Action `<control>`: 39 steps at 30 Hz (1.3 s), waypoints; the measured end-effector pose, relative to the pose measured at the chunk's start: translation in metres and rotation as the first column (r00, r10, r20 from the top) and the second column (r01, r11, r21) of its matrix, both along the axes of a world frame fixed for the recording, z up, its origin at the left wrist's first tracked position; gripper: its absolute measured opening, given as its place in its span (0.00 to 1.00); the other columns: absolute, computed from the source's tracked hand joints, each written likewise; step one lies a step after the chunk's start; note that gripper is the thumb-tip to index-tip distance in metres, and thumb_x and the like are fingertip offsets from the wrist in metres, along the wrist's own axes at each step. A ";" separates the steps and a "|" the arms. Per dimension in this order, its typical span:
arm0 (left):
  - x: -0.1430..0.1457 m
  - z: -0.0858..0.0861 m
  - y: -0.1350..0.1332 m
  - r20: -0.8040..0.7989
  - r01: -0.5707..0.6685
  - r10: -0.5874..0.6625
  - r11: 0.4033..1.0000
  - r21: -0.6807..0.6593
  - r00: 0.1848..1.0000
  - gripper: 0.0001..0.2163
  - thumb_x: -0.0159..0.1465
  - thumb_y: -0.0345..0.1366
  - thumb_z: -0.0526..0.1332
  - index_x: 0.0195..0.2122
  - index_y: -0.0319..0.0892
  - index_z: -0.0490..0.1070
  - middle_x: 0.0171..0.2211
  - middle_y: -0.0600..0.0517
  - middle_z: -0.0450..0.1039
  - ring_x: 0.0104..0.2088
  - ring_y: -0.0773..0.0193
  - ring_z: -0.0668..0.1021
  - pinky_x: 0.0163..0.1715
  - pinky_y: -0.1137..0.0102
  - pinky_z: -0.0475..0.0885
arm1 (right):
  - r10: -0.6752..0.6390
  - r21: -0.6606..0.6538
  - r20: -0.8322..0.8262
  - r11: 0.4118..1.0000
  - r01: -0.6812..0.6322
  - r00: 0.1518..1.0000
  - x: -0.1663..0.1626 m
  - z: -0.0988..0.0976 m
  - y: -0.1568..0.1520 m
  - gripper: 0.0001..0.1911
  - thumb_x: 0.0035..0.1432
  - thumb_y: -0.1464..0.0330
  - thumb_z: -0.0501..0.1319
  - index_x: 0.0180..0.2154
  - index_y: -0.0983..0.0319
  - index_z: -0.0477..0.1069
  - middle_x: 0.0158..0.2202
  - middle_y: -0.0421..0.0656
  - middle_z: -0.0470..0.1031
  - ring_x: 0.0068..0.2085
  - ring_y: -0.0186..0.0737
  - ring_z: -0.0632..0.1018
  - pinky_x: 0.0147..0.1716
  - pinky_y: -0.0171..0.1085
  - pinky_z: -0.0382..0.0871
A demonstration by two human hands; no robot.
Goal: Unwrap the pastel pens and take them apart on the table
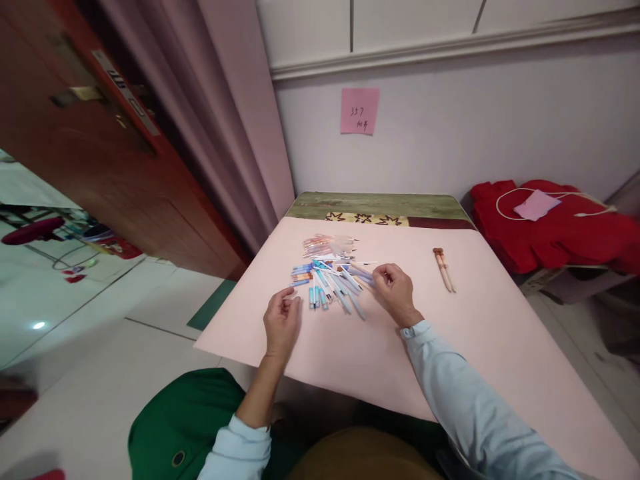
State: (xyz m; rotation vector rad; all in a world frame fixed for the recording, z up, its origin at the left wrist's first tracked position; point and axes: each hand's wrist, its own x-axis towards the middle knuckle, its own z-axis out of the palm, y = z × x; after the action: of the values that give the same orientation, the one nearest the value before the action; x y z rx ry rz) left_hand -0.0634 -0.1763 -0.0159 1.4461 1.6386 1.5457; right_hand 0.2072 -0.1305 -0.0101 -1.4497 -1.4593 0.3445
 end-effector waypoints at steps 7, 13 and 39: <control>0.071 0.022 -0.005 0.548 0.252 -0.164 0.964 -0.088 0.820 0.26 0.50 0.41 0.72 0.48 0.40 0.69 0.38 0.49 0.74 0.30 0.68 0.77 0.34 0.68 0.74 | 0.330 0.124 0.050 0.934 -0.334 0.943 -0.022 0.006 -0.022 0.07 0.57 0.63 0.58 0.31 0.59 0.71 0.29 0.40 0.71 0.28 0.36 0.70 0.32 0.35 0.66; 0.091 0.027 0.000 0.686 0.283 -0.134 0.953 -0.109 0.715 0.16 0.50 0.40 0.71 0.36 0.37 0.73 0.26 0.53 0.74 0.26 0.69 0.76 0.30 0.72 0.73 | 0.379 0.146 0.094 0.909 -0.390 0.921 -0.029 0.003 -0.027 0.09 0.58 0.62 0.59 0.38 0.58 0.74 0.32 0.42 0.76 0.29 0.36 0.73 0.34 0.36 0.69; -0.001 -0.032 0.059 -0.113 -0.340 0.346 0.938 0.065 0.931 0.14 0.61 0.28 0.54 0.47 0.42 0.70 0.48 0.44 0.68 0.44 0.58 0.74 0.52 0.59 0.67 | -0.003 -0.082 -0.346 0.996 -0.027 0.938 -0.022 -0.013 -0.007 0.20 0.57 0.54 0.60 0.39 0.64 0.77 0.29 0.43 0.78 0.29 0.37 0.74 0.29 0.34 0.68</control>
State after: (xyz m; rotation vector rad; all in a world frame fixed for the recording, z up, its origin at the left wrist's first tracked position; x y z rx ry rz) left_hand -0.0648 -0.1169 -0.0477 1.3525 2.0304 1.7144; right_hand 0.1855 -0.1378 -0.0233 -1.3659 -1.1796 0.6435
